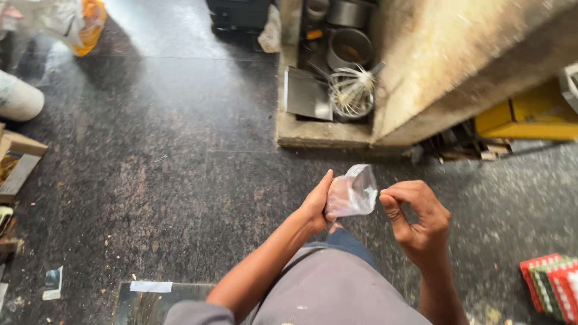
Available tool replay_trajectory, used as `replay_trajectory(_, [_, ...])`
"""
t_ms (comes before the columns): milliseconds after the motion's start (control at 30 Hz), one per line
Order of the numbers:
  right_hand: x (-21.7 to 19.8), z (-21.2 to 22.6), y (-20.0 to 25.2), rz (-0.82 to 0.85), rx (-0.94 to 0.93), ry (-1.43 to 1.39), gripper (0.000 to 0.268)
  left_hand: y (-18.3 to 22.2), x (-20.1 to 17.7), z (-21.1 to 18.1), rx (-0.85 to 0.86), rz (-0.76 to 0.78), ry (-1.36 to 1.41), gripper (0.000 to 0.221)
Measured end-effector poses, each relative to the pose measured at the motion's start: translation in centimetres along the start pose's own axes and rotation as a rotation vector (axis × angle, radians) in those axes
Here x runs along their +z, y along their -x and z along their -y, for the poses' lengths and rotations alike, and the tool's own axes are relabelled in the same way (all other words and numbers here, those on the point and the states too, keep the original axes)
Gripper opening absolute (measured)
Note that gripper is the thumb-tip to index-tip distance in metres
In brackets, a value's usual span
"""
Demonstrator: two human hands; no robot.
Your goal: The person takes a small plastic bag containing almonds, opens it, and pours some into a pitcher, then fills the pitcher with water from a tap.
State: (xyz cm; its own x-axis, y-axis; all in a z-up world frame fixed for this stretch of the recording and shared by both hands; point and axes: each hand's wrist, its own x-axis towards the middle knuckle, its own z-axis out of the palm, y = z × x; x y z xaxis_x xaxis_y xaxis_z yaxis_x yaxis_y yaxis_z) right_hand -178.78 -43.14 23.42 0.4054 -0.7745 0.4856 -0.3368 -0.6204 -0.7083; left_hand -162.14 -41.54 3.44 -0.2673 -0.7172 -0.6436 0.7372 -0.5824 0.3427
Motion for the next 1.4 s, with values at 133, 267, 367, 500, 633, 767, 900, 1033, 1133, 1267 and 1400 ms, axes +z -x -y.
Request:
replay_trajectory(133, [5.7,-1.5,-5.4,0.144,-0.011,-0.016,0.009,-0.7,-5.6,-4.6,0.206,0.143,0.233,0.063])
replay_trajectory(267, [12.5,-4.3,-12.3,0.312,-0.080,-0.076,0.009,-0.9,-9.4,-11.1,0.258,0.004,0.387,0.060])
replay_trajectory(367, [18.2,-6.4,-18.4,0.410,-0.185,-0.114,0.008,-0.1,-11.9,-16.8,0.304,-0.049,0.513,0.069])
replay_trajectory(500, [25.2,-7.0,-28.0,0.492,-0.236,-0.203,0.011,1.6,-14.4,-27.8,0.468,-0.110,0.450,0.068])
replay_trajectory(633, [32.1,-5.3,-37.2,0.484,-0.474,-0.258,0.011,3.0,-15.9,-36.1,0.634,-0.197,0.441,0.064])
replay_trajectory(767, [37.1,-2.6,-43.7,0.596,-0.557,-0.372,0.010,3.5,-19.1,-42.5,0.666,-0.091,0.613,0.066])
replay_trajectory(900, [43.8,-2.8,-48.8,0.614,-0.600,-0.420,0.011,1.0,-24.0,-47.1,0.652,-0.205,0.626,0.053])
replay_trajectory(1033, [50.1,-3.7,-53.9,0.671,-0.578,-0.275,0.011,-2.5,-29.2,-54.9,0.564,-0.073,0.639,0.045])
replay_trajectory(1133, [52.1,-3.1,-59.1,0.714,-0.560,-0.212,0.012,-3.5,-30.9,-62.3,0.533,-0.141,0.560,0.054])
replay_trajectory(1267, [55.6,-3.9,-66.4,0.615,-0.471,-0.145,0.011,-5.3,-33.0,-73.5,0.532,-0.156,0.468,0.050])
replay_trajectory(1400, [56.9,-6.6,-71.7,0.461,-0.322,-0.073,0.011,-6.7,-34.0,-85.5,0.544,-0.156,0.378,0.057])
